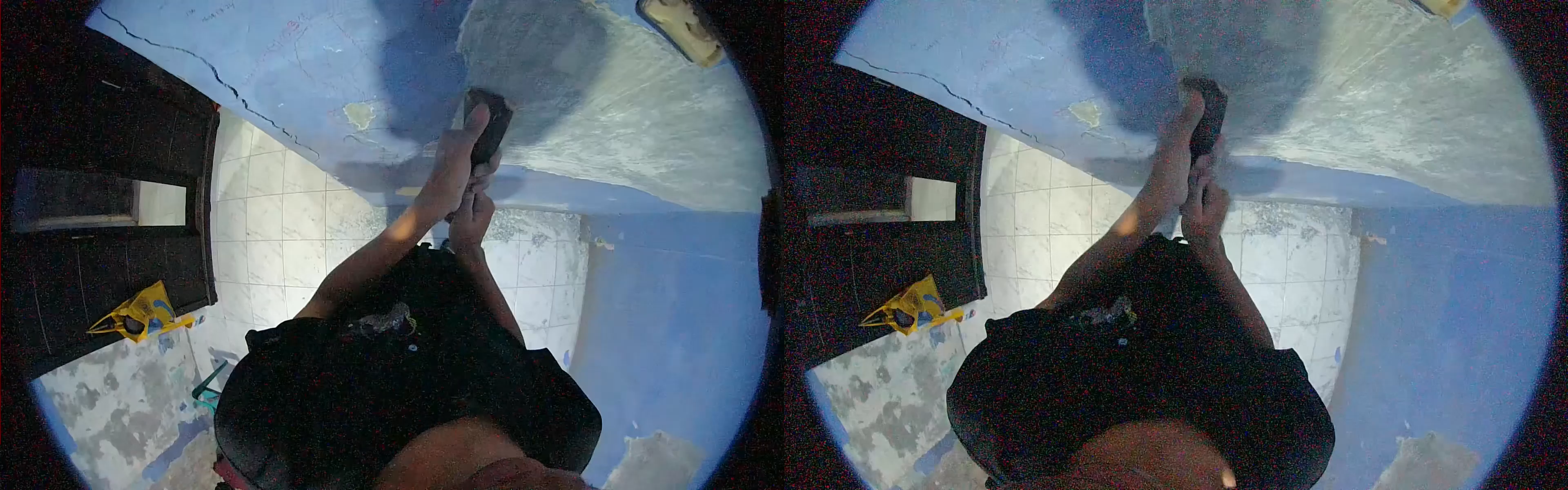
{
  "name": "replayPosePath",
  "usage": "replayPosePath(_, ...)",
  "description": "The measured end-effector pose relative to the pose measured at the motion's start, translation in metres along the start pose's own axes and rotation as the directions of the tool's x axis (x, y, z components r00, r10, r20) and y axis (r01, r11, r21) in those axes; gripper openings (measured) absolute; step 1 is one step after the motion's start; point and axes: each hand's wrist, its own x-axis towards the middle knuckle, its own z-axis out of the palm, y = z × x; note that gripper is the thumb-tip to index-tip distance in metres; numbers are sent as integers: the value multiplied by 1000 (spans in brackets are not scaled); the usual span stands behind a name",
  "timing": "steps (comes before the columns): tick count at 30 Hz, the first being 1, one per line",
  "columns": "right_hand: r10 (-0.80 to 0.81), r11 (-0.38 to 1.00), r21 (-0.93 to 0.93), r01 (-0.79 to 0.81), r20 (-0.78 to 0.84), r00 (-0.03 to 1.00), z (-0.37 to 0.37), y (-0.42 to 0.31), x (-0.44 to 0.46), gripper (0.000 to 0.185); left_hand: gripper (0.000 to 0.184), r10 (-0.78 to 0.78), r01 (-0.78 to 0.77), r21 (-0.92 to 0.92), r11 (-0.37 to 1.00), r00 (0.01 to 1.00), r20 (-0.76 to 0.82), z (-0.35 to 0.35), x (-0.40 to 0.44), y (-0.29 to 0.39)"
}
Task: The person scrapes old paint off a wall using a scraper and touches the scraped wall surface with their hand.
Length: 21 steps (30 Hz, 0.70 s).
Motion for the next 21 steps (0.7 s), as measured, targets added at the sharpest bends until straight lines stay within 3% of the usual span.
replayPosePath(1,-50,995,-81,50,-6,999,1,19,-7,43,62,-25,25,-11,1000,1000,2,-5,2,-9)
replayPosePath(3,9,997,-79,-10,-14,1000,-5,12,-19,45,62,-77,77,-23,997,997,2,-8,-2,-21)
replayPosePath(5,188,977,103,-186,-11,982,1,-23,-12,47,61,-95,95,0,995,995,18,-13,1,-24)
replayPosePath(8,123,992,12,-123,2,992,6,-64,12,47,61,1,4,-47,999,993,118,-2,-2,5)
replayPosePath(10,-66,980,-192,56,-46,997,7,-37,1,47,61,28,-28,-7,1000,998,55,-4,0,-9)
replayPosePath(12,107,988,-108,-106,4,994,3,-28,-5,48,61,7,-7,2,1000,1000,5,-3,1,-10)
replayPosePath(14,149,986,-65,-152,-49,988,6,-33,-1,49,61,-84,82,-32,996,996,-41,1,-5,-7)
replayPosePath(15,180,982,-41,-183,-74,981,7,-35,0,49,60,-35,35,-21,999,999,8,0,-1,-1)
replayPosePath(16,82,996,41,-80,-40,996,6,-62,14,48,59,3,-2,-14,1000,998,56,4,-1,14)
replayPosePath(19,4,997,-71,-8,-53,999,7,-92,28,46,57,0,3,-34,999,995,101,7,-10,17)
replayPosePath(21,-46,963,-268,7,-138,989,9,-43,9,45,58,-26,28,-24,999,997,76,3,-5,12)
